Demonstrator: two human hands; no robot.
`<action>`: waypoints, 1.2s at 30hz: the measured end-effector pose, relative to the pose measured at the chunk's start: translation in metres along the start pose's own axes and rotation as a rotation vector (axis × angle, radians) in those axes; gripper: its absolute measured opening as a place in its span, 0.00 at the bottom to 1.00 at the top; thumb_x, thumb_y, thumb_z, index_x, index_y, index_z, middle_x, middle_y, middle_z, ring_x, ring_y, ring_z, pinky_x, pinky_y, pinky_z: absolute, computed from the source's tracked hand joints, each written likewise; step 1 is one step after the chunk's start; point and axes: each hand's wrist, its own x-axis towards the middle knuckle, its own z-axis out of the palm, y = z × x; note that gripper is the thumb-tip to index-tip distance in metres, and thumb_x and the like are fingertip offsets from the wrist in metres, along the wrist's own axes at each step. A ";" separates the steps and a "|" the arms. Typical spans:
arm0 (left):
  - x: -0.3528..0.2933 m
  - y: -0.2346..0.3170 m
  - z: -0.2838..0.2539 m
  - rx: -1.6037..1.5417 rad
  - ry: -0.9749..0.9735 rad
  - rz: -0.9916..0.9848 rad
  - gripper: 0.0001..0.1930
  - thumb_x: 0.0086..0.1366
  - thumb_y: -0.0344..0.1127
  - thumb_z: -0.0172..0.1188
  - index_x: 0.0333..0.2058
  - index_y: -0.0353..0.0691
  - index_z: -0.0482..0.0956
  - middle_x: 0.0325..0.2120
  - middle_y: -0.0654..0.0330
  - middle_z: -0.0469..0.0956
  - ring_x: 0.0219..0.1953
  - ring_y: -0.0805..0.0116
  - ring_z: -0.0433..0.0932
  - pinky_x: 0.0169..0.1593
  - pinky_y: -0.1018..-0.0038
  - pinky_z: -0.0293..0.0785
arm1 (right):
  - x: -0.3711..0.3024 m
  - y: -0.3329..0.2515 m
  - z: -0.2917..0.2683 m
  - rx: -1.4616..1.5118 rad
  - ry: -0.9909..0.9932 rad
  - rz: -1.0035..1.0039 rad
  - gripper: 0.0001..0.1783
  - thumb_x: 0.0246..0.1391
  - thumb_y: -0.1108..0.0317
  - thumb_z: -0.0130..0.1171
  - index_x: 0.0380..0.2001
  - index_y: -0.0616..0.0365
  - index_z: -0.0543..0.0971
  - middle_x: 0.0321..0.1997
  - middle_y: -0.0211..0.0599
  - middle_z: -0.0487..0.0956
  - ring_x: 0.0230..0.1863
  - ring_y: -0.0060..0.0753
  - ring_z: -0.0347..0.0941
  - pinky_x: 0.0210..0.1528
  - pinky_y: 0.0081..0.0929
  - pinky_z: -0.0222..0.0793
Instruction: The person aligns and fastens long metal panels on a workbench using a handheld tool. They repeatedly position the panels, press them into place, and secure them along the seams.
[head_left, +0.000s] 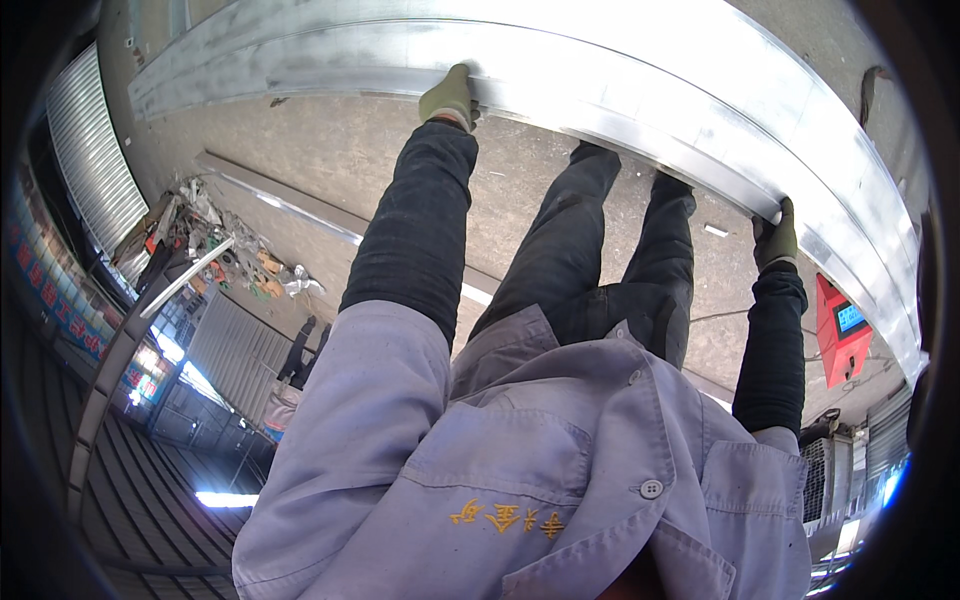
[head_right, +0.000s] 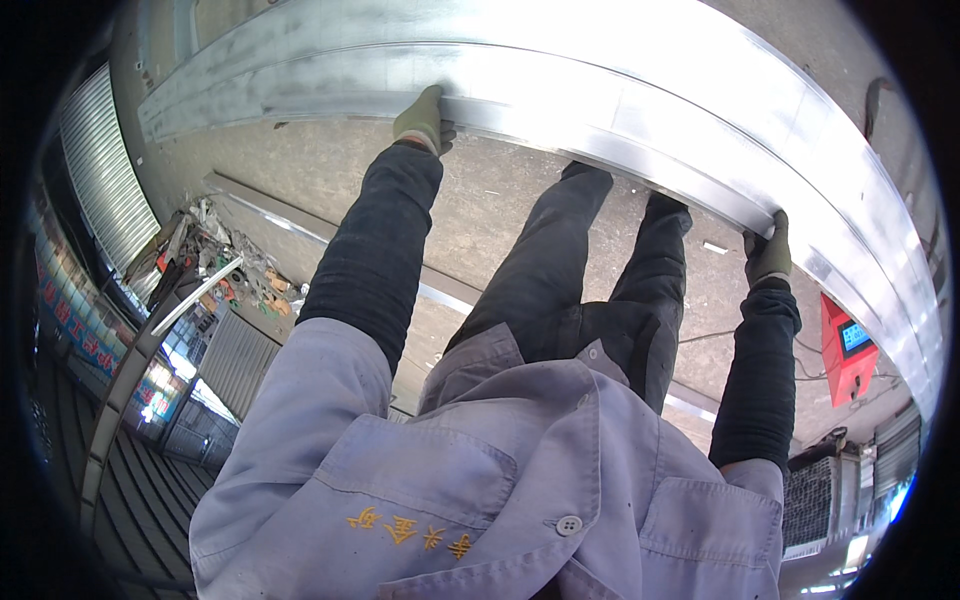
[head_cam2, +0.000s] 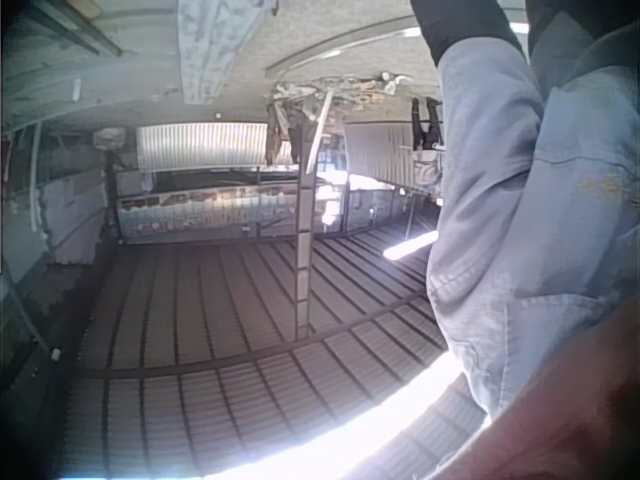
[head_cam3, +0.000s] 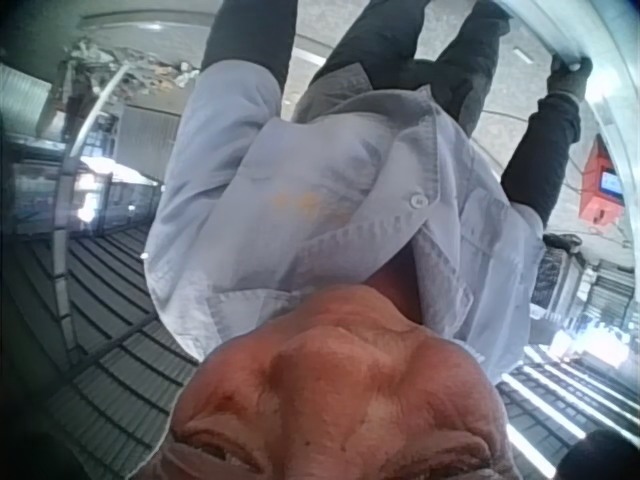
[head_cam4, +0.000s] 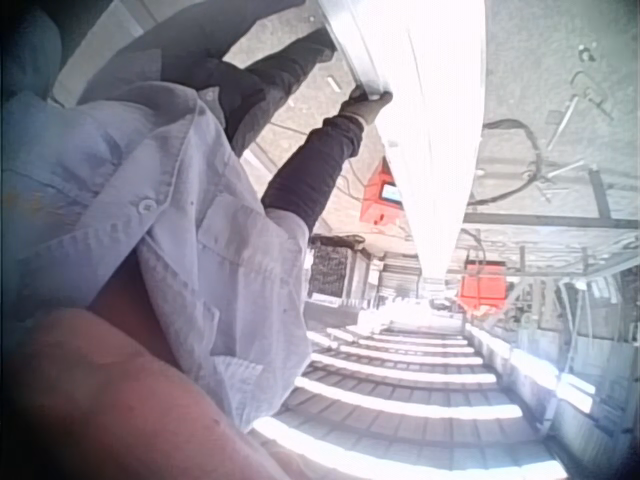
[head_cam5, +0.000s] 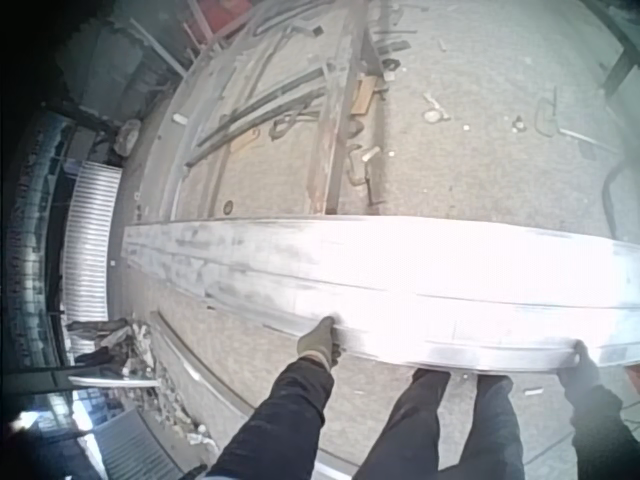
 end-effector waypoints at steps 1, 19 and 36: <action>0.000 -0.001 -0.004 -0.001 0.018 0.002 0.29 0.66 0.62 0.64 0.46 0.37 0.83 0.33 0.52 0.83 0.33 0.55 0.82 0.45 0.55 0.78 | 0.002 0.005 0.004 0.001 -0.001 0.023 0.29 0.67 0.45 0.63 0.64 0.49 0.76 0.57 0.38 0.80 0.55 0.38 0.79 0.54 0.32 0.82; 0.086 -0.009 -0.018 0.036 -0.195 -0.090 0.47 0.59 0.73 0.64 0.69 0.51 0.69 0.58 0.56 0.77 0.63 0.51 0.73 0.68 0.53 0.63 | -0.026 0.000 0.028 -0.535 0.176 -0.249 0.43 0.63 0.32 0.54 0.40 0.74 0.83 0.33 0.50 0.85 0.31 0.39 0.85 0.37 0.33 0.81; 0.104 -0.010 -0.025 0.018 -0.190 -0.098 0.42 0.59 0.73 0.66 0.64 0.53 0.72 0.52 0.57 0.78 0.57 0.53 0.75 0.67 0.52 0.63 | -0.043 0.000 0.038 -0.816 0.219 -0.204 0.50 0.66 0.26 0.33 0.27 0.61 0.87 0.25 0.42 0.87 0.38 0.40 0.86 0.56 0.36 0.74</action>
